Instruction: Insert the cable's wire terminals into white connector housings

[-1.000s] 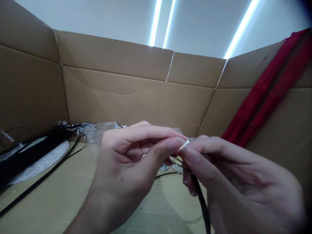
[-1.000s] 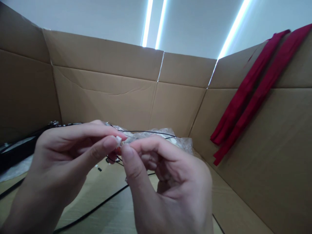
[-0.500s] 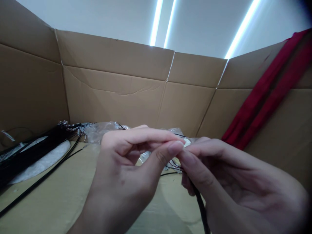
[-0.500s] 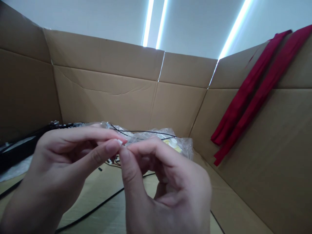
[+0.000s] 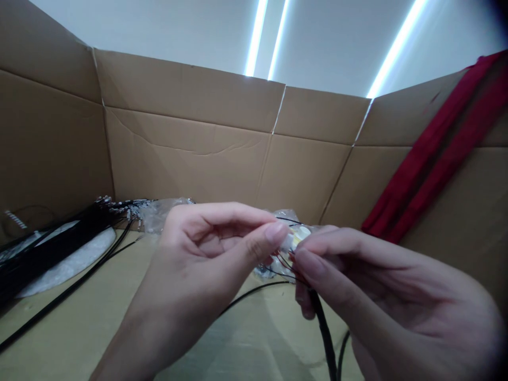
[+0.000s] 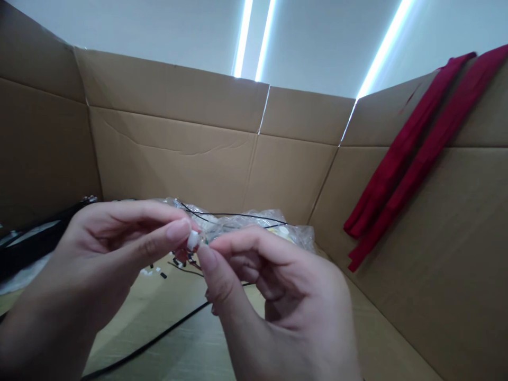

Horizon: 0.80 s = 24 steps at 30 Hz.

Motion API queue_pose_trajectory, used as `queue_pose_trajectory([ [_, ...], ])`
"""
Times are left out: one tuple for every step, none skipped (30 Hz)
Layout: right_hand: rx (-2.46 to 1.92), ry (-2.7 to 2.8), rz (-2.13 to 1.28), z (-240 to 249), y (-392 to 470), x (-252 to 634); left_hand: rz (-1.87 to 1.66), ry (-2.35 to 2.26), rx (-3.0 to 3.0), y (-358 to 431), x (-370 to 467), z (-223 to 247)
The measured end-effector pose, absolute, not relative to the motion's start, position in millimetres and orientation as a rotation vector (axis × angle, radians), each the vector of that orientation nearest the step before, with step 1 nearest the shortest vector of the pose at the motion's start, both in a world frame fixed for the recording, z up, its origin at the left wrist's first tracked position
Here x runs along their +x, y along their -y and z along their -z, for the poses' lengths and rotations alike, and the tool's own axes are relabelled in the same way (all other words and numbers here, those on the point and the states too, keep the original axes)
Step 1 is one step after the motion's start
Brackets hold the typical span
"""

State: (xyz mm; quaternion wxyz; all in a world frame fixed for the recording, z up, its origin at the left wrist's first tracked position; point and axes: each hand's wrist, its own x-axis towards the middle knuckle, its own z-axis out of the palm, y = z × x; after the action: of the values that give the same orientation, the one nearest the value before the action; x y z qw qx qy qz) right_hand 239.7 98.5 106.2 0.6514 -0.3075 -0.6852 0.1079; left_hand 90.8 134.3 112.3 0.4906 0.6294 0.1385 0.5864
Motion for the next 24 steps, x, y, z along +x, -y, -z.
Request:
queue_pose_trajectory([
  [-0.704,1.544,-0.238,-105.7,-98.9,238.9,-1.437,-0.34,1.556,-135.1,89.9,-112.3],
  [-0.711,1.533,-0.23,-105.2,-99.5,238.1,-1.449,-0.342,1.584,-135.5,89.2,-112.3],
  [-0.717,1.526,-0.226,-104.7,-100.1,237.4,-1.457,-0.347,1.605,-135.6,88.8,-112.4],
  [-0.723,1.526,-0.23,-104.4,-100.6,236.9,-1.461,-0.352,1.616,-135.1,88.7,-112.4],
  [-0.728,1.527,-0.236,-104.2,-101.1,236.5,-1.466,-0.354,1.615,-134.3,88.8,-112.5],
  [-0.729,1.528,-0.248,-104.1,-101.5,236.5,-1.476,-0.353,1.61,-133.2,89.1,-112.5],
  [-0.729,1.53,-0.266,-104.2,-101.7,236.8,-1.478,-0.366,1.6,-132.1,89.3,-112.5],
  [-0.723,1.529,-0.284,-104.4,-101.9,237.4,-1.48,-0.384,1.587,-131.2,89.3,-112.4],
  [-0.721,1.529,-0.308,-104.6,-101.9,238.2,-1.483,-0.404,1.578,-130.6,89.0,-112.2],
  [-0.723,1.528,-0.336,-104.9,-101.9,239.2,-1.478,-0.412,1.589,-130.4,88.3,-112.0],
  [-0.721,1.525,-0.359,-105.3,-101.7,240.3,-1.47,-0.408,1.61,-130.6,87.4,-111.8],
  [-0.735,1.521,-0.393,-105.7,-101.3,241.3,-1.466,-0.405,1.625,-131.1,86.3,-111.7],
  [-0.755,1.515,-0.43,-106.3,-100.7,242.1,-1.462,-0.398,1.642,-131.8,85.3,-111.6],
  [-0.775,1.504,-0.467,-107.1,-100.0,242.7,-1.47,-0.385,1.659,-132.4,84.6,-111.9],
  [-0.798,1.496,-0.506,-108.0,-99.0,242.9,-1.482,-0.386,1.67,-132.9,84.3,-112.3],
  [-0.815,1.494,-0.542,-109.0,-98.0,242.8,-1.498,-0.383,1.689,-133.0,84.5,-113.0],
  [-0.825,1.496,-0.566,-110.2,-97.1,242.3,-1.521,-0.392,1.704,-132.8,85.3,-113.9],
  [-0.828,1.503,-0.575,-111.3,-96.4,241.6,-1.547,-0.405,1.717,-132.2,86.3,-114.8],
  [-0.827,1.506,-0.564,-112.2,-96.0,240.9,-1.567,-0.426,1.724,-131.2,87.5,-115.6],
  [-0.83,1.5,-0.542,-112.7,-95.9,240.4,-1.585,-0.454,1.721,-129.9,88.5,-116.4],
  [-0.837,1.484,-0.512,-112.2,-96.3,240.5,-1.598,-0.495,1.724,-128.2,89.3,-117.0],
  [-0.837,1.473,-0.473,-110.2,-97.2,241.6,-1.621,-0.544,1.733,-126.2,89.9,-117.7],
  [-0.844,1.456,-0.449,-106.4,-98.7,243.7,-1.654,-0.594,1.755,-123.7,90.4,-118.5],
  [-0.852,1.443,-0.444,-100.3,-100.9,246.8,-1.69,-0.634,1.796,-120.9,91.1,-119.5],
])
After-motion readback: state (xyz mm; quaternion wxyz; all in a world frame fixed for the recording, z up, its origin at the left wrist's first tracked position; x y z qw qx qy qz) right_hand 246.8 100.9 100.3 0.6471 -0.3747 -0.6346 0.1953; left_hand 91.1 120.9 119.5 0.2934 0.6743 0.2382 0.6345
